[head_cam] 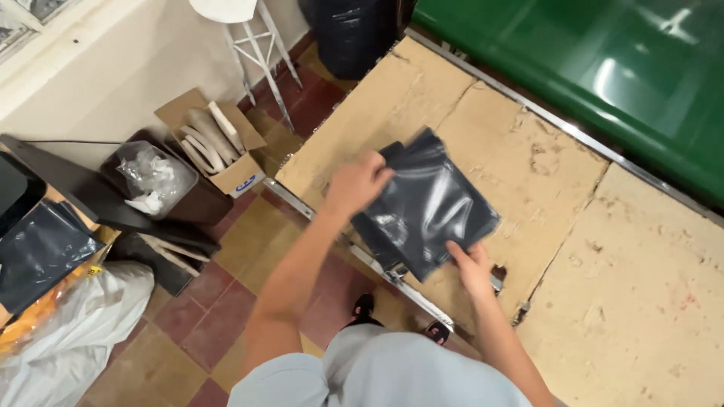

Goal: Folding plastic bags as they come off a production line and placing them into a storage bin.

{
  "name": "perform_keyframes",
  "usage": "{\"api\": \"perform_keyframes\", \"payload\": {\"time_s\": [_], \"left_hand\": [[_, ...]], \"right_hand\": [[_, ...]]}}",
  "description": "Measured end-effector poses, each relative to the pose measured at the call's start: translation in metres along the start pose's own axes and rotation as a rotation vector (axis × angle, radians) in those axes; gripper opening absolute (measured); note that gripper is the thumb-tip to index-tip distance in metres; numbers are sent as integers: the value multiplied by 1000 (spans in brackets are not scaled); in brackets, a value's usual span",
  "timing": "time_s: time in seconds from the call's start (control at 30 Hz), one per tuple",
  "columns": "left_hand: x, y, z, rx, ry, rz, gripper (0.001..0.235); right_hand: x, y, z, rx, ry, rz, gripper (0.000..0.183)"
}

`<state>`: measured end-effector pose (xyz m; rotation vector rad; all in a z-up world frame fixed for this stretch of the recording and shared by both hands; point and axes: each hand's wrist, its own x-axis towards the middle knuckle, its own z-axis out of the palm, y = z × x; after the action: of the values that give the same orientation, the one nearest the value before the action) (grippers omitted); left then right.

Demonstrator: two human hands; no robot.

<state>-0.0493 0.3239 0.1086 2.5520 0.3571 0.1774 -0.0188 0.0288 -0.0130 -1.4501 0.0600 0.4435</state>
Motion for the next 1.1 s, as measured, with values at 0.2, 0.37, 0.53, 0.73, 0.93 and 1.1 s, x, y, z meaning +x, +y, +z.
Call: {"api": "perform_keyframes", "payload": {"time_s": [0.2,0.37,0.53,0.73,0.93,1.1], "left_hand": [[25,-89,12,60,-54,-74,39],[37,-119,59,70,-46,-73,52],[47,-118,68,308,-46,82,56],[83,-60,27,10,-485,-399,95],[104,-90,106,79,-322,-10,53],[44,28,25,-15,-341,484,27]], "right_hand": [[32,60,50,-120,-17,64,24],[31,69,54,-261,44,66,41],[11,38,72,-433,127,157,17],[16,23,74,-660,114,165,26],[1,7,55,-1198,267,-243,89],[-16,-66,9,-1113,196,-620,102]]}}
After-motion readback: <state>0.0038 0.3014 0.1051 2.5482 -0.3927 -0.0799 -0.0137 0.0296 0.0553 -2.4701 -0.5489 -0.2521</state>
